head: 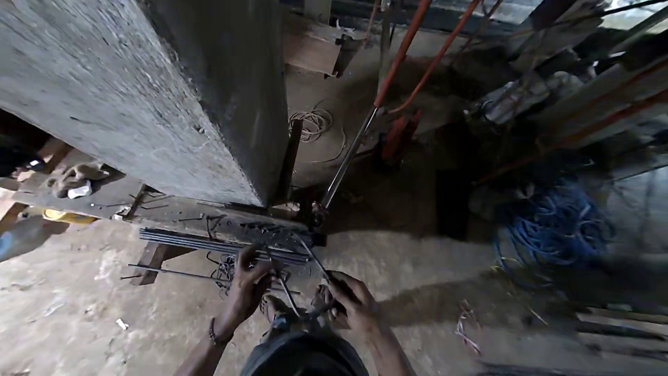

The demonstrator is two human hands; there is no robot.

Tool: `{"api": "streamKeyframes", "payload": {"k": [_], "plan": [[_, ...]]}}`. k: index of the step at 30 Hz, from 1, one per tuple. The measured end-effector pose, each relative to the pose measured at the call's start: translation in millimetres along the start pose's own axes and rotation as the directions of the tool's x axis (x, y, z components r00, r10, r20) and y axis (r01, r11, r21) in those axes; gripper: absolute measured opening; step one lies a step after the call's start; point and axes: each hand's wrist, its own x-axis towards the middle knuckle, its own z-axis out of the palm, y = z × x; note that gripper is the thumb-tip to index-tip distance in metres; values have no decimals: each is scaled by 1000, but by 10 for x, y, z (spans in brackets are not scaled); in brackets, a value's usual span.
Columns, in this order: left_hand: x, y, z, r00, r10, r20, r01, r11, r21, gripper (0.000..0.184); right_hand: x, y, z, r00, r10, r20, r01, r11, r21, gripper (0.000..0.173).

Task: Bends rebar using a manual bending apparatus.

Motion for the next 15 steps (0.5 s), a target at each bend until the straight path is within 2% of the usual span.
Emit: {"api": "streamKeyframes", "payload": {"k": [2, 4, 7, 10, 15], "plan": [[5, 22, 198, 987, -163, -10, 156, 960, -232, 65, 2, 174, 109, 986, -133, -103, 119, 985, -127, 35], [-3, 80, 443, 932, -359, -37, 311, 851, -423, 77, 57, 450, 211, 962, -186, -200, 158, 976, -147, 36], [1, 138, 711, 818, -568, -88, 452, 730, -513, 62, 120, 800, 342, 941, -148, -304, 83, 973, -217, 38], [35, 96, 761, 710, -704, -11, 603, 616, -508, 35, 151, 978, 457, 924, -114, -366, 38, 977, -210, 36], [106, 48, 768, 668, -743, 48, 685, 587, -431, 34, 157, 1003, 513, 896, -14, -443, 42, 998, 53, 32]]}}
